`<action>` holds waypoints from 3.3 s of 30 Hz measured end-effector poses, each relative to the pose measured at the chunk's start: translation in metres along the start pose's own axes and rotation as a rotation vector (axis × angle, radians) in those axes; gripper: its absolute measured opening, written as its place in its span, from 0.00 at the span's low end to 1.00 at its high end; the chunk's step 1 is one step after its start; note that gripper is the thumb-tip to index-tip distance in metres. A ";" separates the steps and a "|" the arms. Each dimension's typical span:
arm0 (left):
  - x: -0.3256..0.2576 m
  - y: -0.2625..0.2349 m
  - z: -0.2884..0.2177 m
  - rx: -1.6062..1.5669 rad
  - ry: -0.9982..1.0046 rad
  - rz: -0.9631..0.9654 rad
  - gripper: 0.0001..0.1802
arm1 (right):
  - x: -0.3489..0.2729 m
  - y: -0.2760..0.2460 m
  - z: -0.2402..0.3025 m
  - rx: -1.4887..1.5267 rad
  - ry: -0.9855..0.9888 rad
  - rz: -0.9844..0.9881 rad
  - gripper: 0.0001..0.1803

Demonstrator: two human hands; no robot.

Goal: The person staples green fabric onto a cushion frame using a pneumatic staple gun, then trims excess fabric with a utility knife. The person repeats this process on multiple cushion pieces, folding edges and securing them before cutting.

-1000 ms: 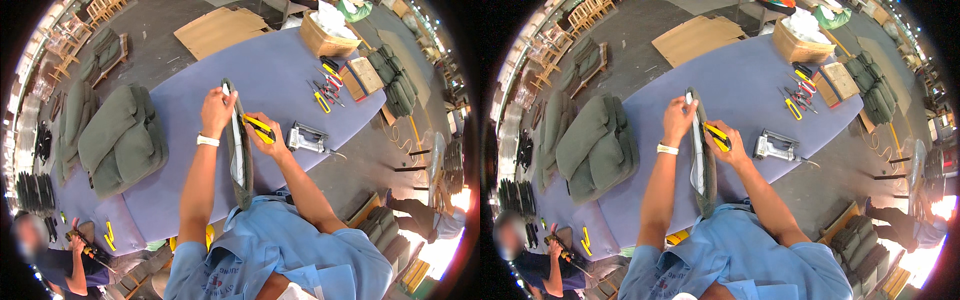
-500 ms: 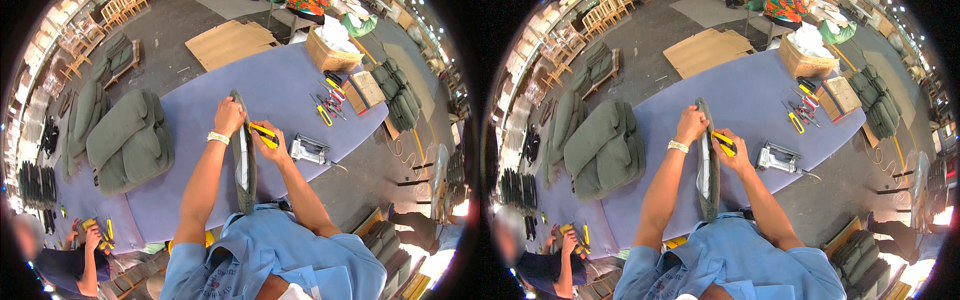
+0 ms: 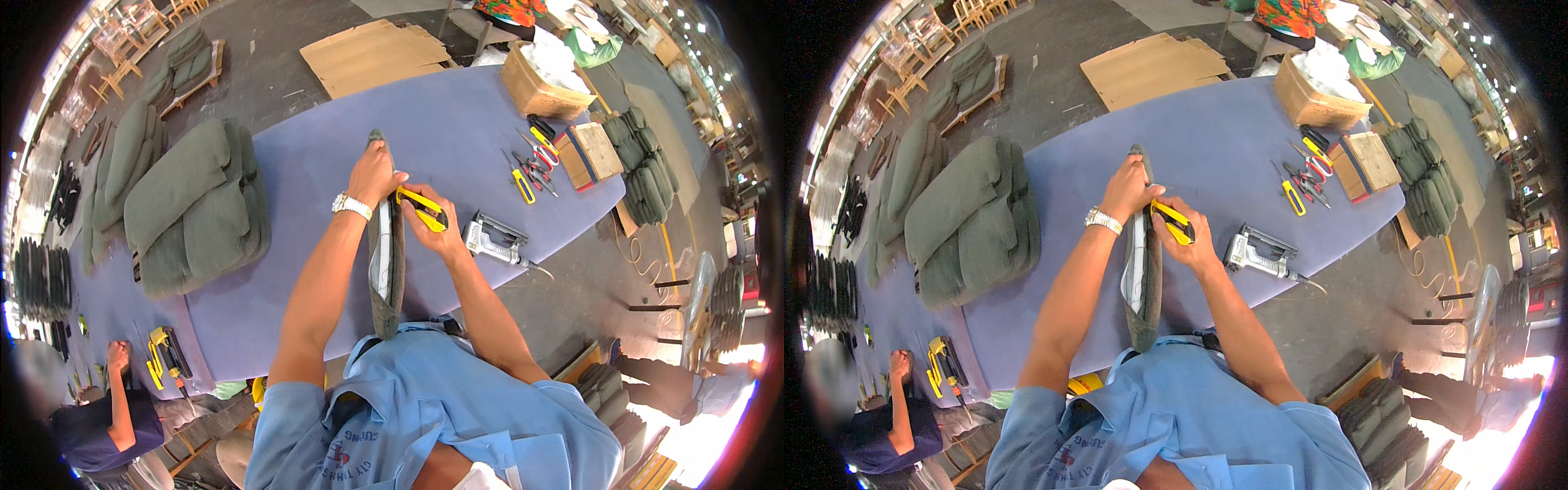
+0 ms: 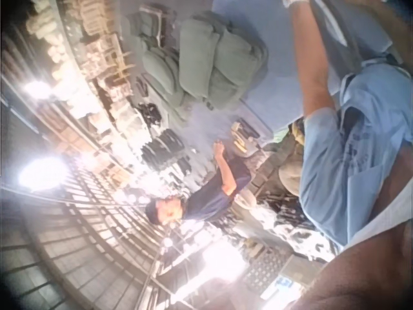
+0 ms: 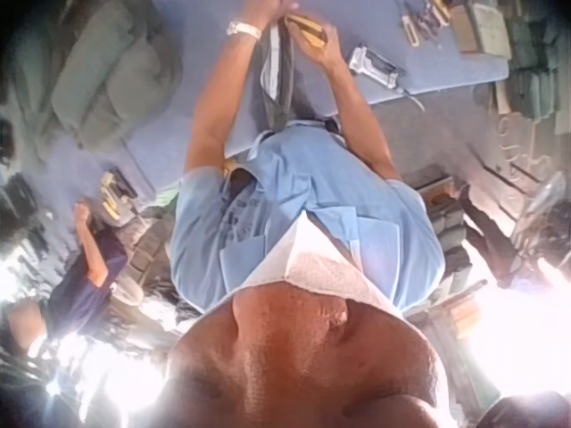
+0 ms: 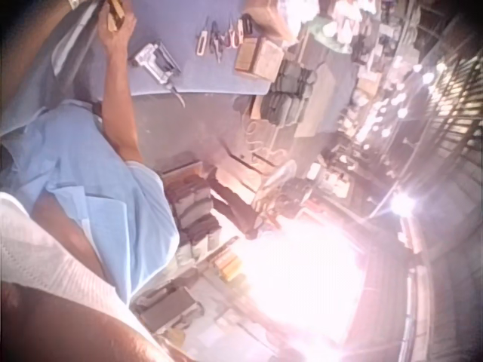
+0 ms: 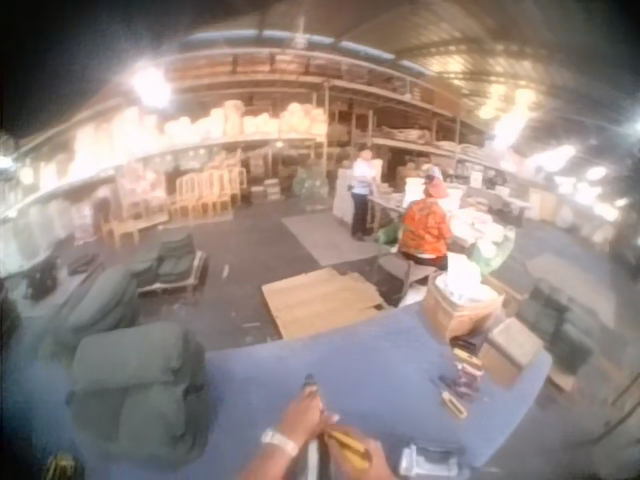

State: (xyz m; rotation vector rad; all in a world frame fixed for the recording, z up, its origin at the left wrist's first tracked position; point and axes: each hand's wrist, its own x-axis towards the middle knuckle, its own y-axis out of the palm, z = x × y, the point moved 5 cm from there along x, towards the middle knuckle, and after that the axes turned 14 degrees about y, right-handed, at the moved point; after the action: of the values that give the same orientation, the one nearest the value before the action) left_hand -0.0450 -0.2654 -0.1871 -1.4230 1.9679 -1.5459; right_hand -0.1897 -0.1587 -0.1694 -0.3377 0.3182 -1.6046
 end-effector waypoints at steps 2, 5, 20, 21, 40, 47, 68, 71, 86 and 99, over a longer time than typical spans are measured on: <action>0.003 -0.003 -0.003 0.079 0.002 0.045 0.26 | 0.001 0.001 -0.002 -0.006 0.026 0.002 0.17; 0.011 0.001 0.004 0.132 0.002 0.225 0.18 | 0.001 0.003 -0.005 -0.002 0.050 0.002 0.18; 0.013 0.000 0.021 -0.306 -0.025 0.074 0.16 | -0.019 0.000 -0.005 0.039 0.094 -0.042 0.19; 0.013 0.000 0.021 -0.347 -0.070 0.066 0.16 | -0.025 0.000 -0.003 0.043 0.085 -0.043 0.18; -0.024 -0.037 -0.023 0.041 -0.002 -0.187 0.30 | -0.126 -0.008 0.003 0.024 0.016 0.060 0.19; -0.109 -0.043 -0.086 0.177 -0.066 0.146 0.25 | -0.128 -0.002 0.003 0.010 0.014 0.094 0.19; -0.092 -0.019 -0.084 0.026 -0.055 0.344 0.16 | -0.130 -0.014 -0.006 0.085 0.076 0.080 0.18; -0.091 -0.013 -0.078 -0.069 -0.023 0.285 0.17 | -0.131 -0.016 -0.012 0.099 0.117 0.076 0.19; -0.098 0.028 -0.089 -0.433 -0.069 -0.490 0.21 | -0.142 -0.039 -0.033 0.213 0.206 -0.048 0.17; -0.121 0.021 -0.078 -0.428 -0.301 -0.785 0.23 | -0.188 -0.034 -0.008 0.136 0.111 0.033 0.21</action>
State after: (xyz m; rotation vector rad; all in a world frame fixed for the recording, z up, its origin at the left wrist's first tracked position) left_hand -0.0515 -0.1231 -0.2152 -2.6530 1.6954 -1.0421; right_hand -0.2140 0.0310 -0.1680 -0.1386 0.2963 -1.6063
